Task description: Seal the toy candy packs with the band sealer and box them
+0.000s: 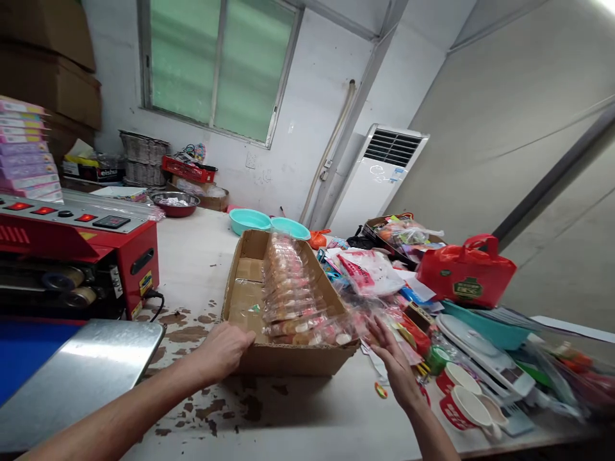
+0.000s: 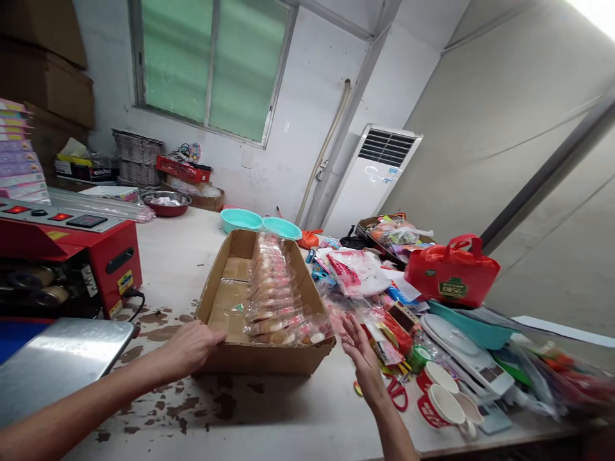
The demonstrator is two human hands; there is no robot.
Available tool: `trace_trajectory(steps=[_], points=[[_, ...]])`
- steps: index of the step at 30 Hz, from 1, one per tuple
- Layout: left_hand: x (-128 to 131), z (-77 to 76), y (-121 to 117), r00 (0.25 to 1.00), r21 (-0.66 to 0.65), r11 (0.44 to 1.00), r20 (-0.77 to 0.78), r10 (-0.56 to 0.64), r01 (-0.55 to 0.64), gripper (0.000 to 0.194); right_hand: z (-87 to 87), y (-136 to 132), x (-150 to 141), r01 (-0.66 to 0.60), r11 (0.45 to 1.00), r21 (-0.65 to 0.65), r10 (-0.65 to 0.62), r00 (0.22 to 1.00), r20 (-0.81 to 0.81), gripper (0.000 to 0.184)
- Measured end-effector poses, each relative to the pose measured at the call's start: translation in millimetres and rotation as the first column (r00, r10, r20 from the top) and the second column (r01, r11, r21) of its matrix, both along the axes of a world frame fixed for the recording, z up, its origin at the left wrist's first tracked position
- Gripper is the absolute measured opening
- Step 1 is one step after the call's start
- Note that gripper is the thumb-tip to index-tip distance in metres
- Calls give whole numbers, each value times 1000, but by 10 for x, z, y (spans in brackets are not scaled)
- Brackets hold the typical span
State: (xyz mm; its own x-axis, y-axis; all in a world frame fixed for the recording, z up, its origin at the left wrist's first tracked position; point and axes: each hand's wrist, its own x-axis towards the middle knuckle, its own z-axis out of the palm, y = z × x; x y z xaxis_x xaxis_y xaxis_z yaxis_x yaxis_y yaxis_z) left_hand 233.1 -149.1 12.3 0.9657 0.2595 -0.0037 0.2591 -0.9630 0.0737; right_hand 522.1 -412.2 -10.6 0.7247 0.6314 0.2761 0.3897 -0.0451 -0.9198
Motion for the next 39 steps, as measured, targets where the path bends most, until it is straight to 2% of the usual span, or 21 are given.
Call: trace_trajectory(steps=[3,5,8,11,14,16,19,23,26,29,32,35,39], points=[[-45,149,5,999,-77,996,-19,46,-47,23,49,6,170,-73,994,-76,77,996,52,74],[-56,223,-1,998,-198,978,-1,66,-65,22,106,49,235,-82,983,-166,102,988,118,78],[19,237,-49,986,-405,914,139,94,-30,45,199,156,266,-100,958,-269,154,970,186,75],[233,182,-177,951,-527,847,289,106,66,74,228,275,274,-136,957,-257,185,967,177,76],[539,151,-365,942,-623,776,310,128,100,93,172,383,284,-127,959,-253,168,975,145,80],[739,148,-468,941,-668,740,294,169,76,99,120,454,274,-100,965,-244,145,974,174,80],[961,138,-507,915,-710,702,311,257,44,98,74,584,217,-82,975,-205,127,967,219,83],[1093,95,-327,874,-753,654,366,320,76,100,83,818,104,-56,985,-164,85,981,175,91],[1150,76,-109,861,-785,610,380,337,108,103,105,1014,37,-109,988,-109,111,994,12,93],[1230,72,102,824,-801,568,444,351,190,104,129,1204,-18,-154,983,-99,143,983,-113,86],[1335,58,284,771,-810,507,515,374,295,102,167,1390,-66,-191,977,-92,175,972,-157,81],[1442,29,435,719,-812,473,551,423,343,102,207,1574,-92,-194,970,-145,168,970,-175,85],[1530,-28,583,734,-848,459,486,475,265,98,246,1799,-137,-224,937,-270,158,957,-243,94]])
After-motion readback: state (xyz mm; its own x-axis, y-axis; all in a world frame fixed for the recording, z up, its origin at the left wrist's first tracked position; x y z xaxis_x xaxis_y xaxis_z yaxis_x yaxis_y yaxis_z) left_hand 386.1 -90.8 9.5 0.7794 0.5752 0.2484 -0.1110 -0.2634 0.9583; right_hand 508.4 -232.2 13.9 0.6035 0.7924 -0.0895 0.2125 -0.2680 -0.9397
